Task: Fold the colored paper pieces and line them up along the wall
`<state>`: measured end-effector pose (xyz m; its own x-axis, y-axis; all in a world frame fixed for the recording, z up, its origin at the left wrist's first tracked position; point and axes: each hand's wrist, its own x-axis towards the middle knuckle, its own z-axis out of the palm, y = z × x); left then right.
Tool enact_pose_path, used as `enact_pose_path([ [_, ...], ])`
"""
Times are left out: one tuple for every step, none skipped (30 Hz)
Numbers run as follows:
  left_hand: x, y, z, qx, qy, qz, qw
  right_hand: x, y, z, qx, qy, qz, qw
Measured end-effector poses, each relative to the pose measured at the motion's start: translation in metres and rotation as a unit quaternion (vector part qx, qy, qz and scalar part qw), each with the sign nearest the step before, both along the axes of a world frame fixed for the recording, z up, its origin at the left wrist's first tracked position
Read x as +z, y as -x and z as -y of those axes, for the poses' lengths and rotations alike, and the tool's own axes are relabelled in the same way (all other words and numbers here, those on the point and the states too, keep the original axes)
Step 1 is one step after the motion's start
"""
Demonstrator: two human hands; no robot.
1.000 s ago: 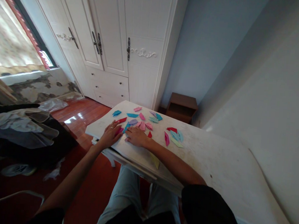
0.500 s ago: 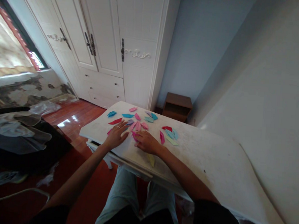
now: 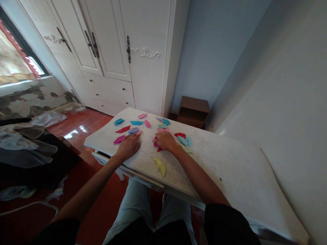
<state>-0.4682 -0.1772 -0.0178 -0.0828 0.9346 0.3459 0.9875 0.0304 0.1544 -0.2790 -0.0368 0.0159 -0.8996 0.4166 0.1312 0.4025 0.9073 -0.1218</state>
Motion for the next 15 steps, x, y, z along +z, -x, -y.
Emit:
enact_pose_path([
  [0.001,-0.002,0.003,0.003,-0.008,0.000,1.000,0.001,-0.006,-0.003,-0.013,0.000,-0.004,1.000],
  [0.003,-0.004,0.005,0.001,-0.017,0.001,1.000,0.002,-0.011,-0.005,-0.024,0.001,-0.009,1.000],
  [0.005,-0.008,0.006,-0.008,-0.027,0.005,1.000,0.002,-0.016,-0.006,-0.033,0.002,-0.015,0.999],
  [0.006,-0.013,0.006,-0.022,-0.036,0.011,0.999,0.002,-0.021,-0.007,-0.041,0.004,-0.021,0.999],
  [0.007,-0.018,0.005,-0.041,-0.042,0.018,0.998,0.001,-0.026,-0.007,-0.048,0.006,-0.024,0.999],
  [0.008,-0.025,0.004,-0.064,-0.044,0.025,0.997,0.000,-0.030,-0.007,-0.056,0.008,-0.026,0.998],
  [0.008,-0.032,0.001,-0.090,-0.041,0.030,0.995,-0.001,-0.033,-0.007,-0.062,0.010,-0.025,0.998],
  [0.008,-0.039,-0.002,-0.116,-0.036,0.034,0.992,-0.002,-0.036,-0.007,-0.066,0.011,-0.022,0.998],
  [0.006,-0.046,-0.005,-0.138,-0.030,0.036,0.989,-0.003,-0.039,-0.007,-0.069,0.012,-0.017,0.997],
  [0.005,-0.052,-0.009,-0.155,-0.023,0.038,0.987,-0.004,-0.041,-0.008,-0.072,0.011,-0.014,0.997],
  [0.004,-0.057,-0.013,-0.166,-0.015,0.037,0.985,-0.004,-0.043,-0.009,-0.074,0.010,-0.011,0.997],
  [0.003,-0.062,-0.016,-0.171,-0.008,0.035,0.985,-0.003,-0.044,-0.011,-0.076,0.009,-0.008,0.997],
  [0.002,-0.065,-0.018,-0.170,-0.002,0.032,0.985,-0.003,-0.044,-0.012,-0.080,0.008,-0.005,0.997],
  [0.001,-0.066,-0.019,-0.165,0.002,0.028,0.986,-0.002,-0.044,-0.015,-0.085,0.007,-0.001,0.996],
  [0.001,-0.066,-0.018,-0.157,0.004,0.025,0.987,-0.002,-0.043,-0.017,-0.089,0.007,0.003,0.996],
])
